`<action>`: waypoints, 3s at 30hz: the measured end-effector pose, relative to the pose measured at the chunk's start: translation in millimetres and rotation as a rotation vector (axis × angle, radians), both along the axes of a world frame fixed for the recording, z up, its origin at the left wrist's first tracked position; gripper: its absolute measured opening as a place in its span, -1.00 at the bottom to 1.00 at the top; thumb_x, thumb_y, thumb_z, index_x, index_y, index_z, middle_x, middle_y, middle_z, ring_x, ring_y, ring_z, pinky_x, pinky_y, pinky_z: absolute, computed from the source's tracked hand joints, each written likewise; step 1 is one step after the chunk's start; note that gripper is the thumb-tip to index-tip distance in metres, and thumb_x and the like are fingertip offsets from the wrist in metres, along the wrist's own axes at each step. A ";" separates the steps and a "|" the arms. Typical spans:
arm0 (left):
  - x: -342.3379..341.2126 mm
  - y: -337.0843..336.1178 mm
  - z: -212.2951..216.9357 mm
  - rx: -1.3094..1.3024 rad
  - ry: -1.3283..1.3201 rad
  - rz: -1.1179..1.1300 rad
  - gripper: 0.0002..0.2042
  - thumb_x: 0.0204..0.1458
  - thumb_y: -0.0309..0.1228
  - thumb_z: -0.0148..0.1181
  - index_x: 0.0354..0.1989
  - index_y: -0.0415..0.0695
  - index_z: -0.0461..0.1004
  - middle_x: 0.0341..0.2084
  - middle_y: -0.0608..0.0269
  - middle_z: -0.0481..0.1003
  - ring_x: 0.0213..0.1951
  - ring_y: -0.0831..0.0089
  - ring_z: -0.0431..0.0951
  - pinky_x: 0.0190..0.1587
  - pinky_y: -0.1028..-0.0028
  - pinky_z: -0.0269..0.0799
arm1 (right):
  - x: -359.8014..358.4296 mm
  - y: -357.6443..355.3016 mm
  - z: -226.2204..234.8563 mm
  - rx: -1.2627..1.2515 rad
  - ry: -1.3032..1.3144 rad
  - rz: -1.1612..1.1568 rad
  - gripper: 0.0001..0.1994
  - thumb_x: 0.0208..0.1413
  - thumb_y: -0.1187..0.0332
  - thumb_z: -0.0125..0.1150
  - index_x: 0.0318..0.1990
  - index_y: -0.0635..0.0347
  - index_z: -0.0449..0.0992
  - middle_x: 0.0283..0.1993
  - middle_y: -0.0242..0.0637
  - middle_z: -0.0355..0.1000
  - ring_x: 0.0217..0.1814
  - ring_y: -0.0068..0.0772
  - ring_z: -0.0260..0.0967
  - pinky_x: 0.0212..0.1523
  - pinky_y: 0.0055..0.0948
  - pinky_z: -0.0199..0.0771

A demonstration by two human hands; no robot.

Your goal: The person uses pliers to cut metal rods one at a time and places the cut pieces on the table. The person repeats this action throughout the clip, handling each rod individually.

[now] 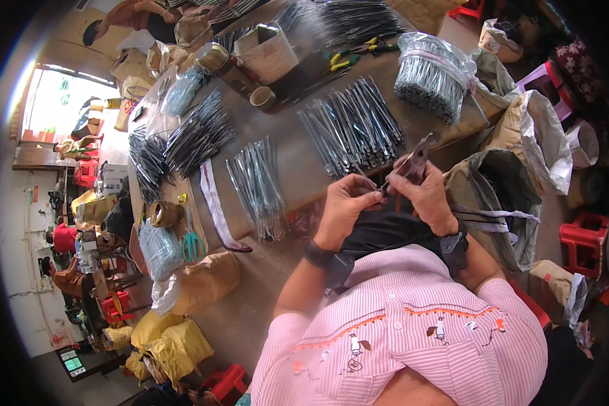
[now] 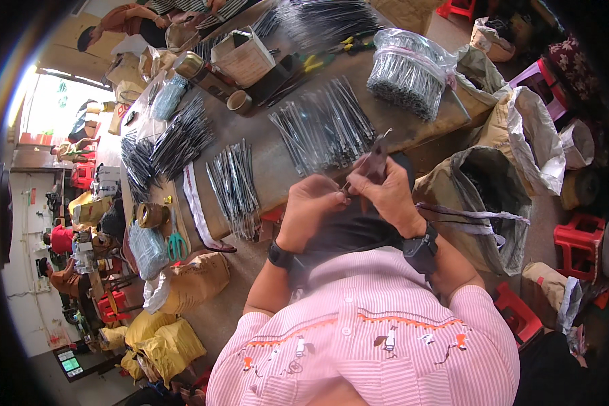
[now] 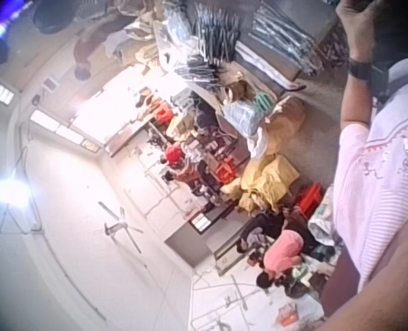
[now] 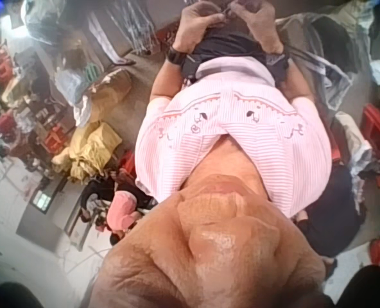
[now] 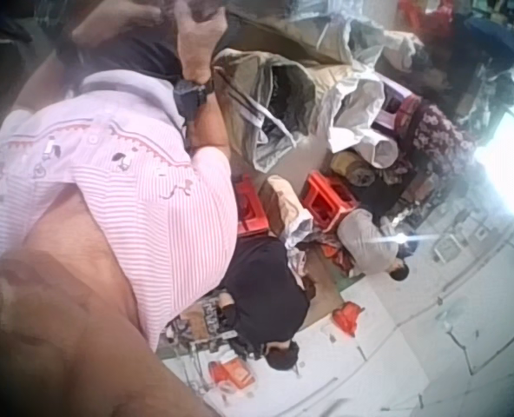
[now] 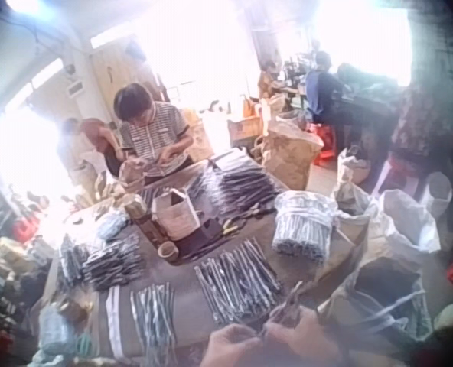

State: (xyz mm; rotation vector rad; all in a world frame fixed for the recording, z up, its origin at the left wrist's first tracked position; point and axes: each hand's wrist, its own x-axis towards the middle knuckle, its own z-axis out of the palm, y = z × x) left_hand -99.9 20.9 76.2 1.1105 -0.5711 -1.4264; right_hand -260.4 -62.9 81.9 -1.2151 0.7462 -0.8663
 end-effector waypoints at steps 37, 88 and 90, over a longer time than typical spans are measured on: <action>-12.8 8.6 -11.2 0.054 0.128 0.076 -0.81 0.03 -0.48 0.23 -0.18 -0.20 0.45 -0.49 0.43 0.42 -0.54 0.68 0.34 -0.57 0.67 0.22 | -20.5 -21.3 -22.9 0.970 -0.320 -0.013 -0.75 0.17 0.20 0.04 -0.23 0.22 0.45 -0.12 0.03 0.46 -0.13 -0.11 0.49 -0.21 -0.26 0.55; 13.9 37.4 -0.8 -0.074 -1.229 0.389 -0.87 0.03 -0.51 0.12 -0.29 -0.30 0.52 -0.41 -0.04 0.46 -0.32 0.04 0.47 -0.23 0.32 0.38 | -27.4 -7.2 -24.2 -0.483 0.702 0.435 -0.68 -0.02 0.35 -0.01 -0.05 0.14 0.37 -0.38 -0.02 0.45 -0.26 0.13 0.40 -0.24 -0.06 0.36; 44.6 49.0 -11.8 -0.011 -1.330 0.470 -0.84 0.05 -0.48 0.09 -0.28 -0.31 0.52 -0.38 -0.07 0.49 -0.30 0.02 0.49 -0.22 0.32 0.40 | -29.4 -8.7 -27.8 -0.450 0.683 0.454 -0.68 -0.01 0.35 -0.01 -0.05 0.14 0.37 -0.38 -0.05 0.46 -0.25 0.11 0.41 -0.23 -0.11 0.37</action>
